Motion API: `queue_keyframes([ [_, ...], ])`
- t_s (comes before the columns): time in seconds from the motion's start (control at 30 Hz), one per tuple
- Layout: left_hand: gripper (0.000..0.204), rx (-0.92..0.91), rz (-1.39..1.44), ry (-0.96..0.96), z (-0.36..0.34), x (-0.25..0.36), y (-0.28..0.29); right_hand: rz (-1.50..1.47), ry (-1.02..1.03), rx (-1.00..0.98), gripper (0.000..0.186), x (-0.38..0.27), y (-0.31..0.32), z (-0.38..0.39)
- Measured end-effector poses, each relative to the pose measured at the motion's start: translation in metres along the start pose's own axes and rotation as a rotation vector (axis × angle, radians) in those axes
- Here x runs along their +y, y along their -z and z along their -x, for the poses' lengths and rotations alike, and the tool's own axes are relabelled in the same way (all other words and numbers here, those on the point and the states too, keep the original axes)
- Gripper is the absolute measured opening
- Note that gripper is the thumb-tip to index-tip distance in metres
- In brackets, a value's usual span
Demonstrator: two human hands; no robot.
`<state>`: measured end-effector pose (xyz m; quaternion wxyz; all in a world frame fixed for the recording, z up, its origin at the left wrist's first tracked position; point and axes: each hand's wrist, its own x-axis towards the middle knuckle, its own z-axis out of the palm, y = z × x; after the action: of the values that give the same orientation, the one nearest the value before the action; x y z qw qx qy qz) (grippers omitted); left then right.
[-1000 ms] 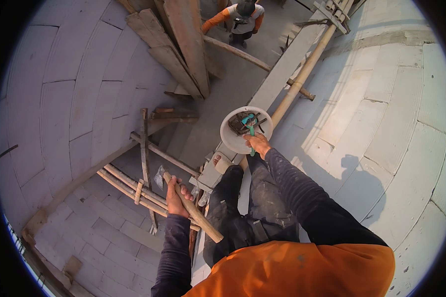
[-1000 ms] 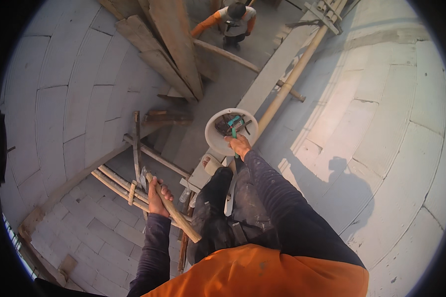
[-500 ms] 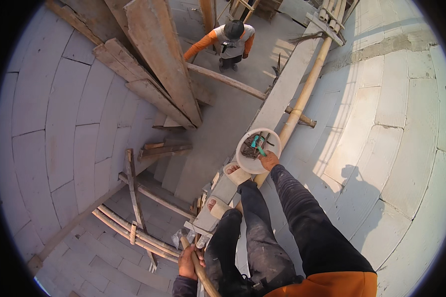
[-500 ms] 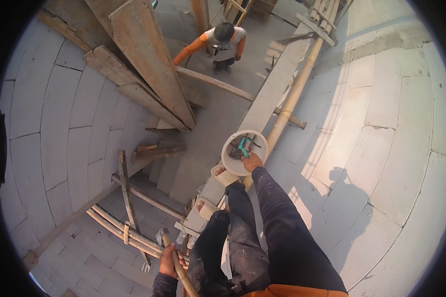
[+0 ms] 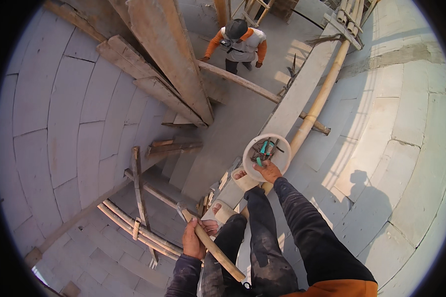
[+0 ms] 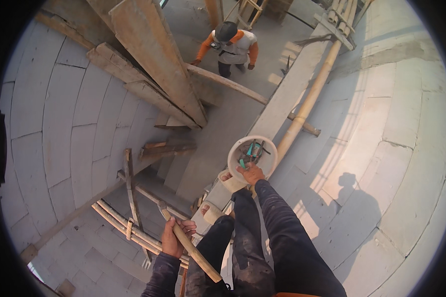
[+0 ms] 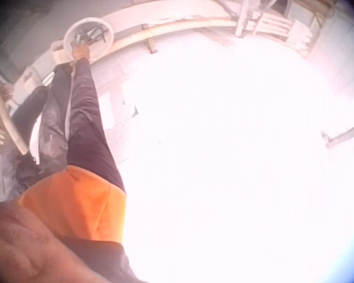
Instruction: The person positions and secures wooden boards around rebar and concrete blocks to create formwork, using an axe to tap boards into place and a measuring tape to check dimensions.
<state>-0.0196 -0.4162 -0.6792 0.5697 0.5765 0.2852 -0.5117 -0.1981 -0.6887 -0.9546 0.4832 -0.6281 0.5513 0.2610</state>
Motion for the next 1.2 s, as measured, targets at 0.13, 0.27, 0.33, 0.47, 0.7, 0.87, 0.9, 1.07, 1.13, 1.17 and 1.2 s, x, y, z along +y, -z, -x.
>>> queue_keyframes([
  [0.13,0.035,-0.078,-0.133,-0.027,-0.035,-0.003,-0.046,-0.219,0.2,0.317,0.079,-0.046,0.022,0.067],
  [0.27,0.051,-0.134,-0.314,-0.173,-0.08,-0.017,-0.094,-0.656,0.244,-0.515,0.065,-0.078,0.03,0.18],
  [0.33,0.06,-0.196,-0.44,-0.209,-0.092,-0.02,-0.123,-0.719,0.174,-0.632,0.056,-0.083,0.023,0.211],
  [0.47,0.059,-0.307,-0.611,-0.226,-0.092,-0.031,-0.14,-0.711,0.109,-0.163,0.043,-0.076,0.04,0.208],
  [0.7,0.067,-0.16,-1.137,0.096,-0.036,-0.039,0.017,0.019,0.147,0.418,0.052,0.026,0.123,0.001],
  [0.87,0.074,-0.076,-1.597,0.1,0.006,-0.105,0.125,0.379,0.225,0.465,0.052,0.092,0.133,-0.109],
  [0.9,0.073,-0.071,-1.635,0.082,0.006,-0.114,0.133,0.398,0.258,0.5,0.052,0.107,0.128,-0.122],
  [1.07,0.064,0.03,-1.561,-0.086,-0.015,-0.117,0.128,0.435,0.318,0.59,0.053,0.158,0.091,-0.16],
  [1.13,0.062,0.061,-1.538,-0.101,-0.02,-0.114,0.124,0.399,0.186,0.468,0.05,0.175,0.079,-0.177],
  [1.17,0.061,0.062,-1.546,-0.1,-0.021,-0.112,0.124,0.489,0.163,0.47,0.047,0.178,0.071,-0.183],
  [1.2,0.06,0.054,-1.549,-0.099,-0.022,-0.112,0.124,0.653,0.114,0.467,0.044,0.188,0.062,-0.193],
])
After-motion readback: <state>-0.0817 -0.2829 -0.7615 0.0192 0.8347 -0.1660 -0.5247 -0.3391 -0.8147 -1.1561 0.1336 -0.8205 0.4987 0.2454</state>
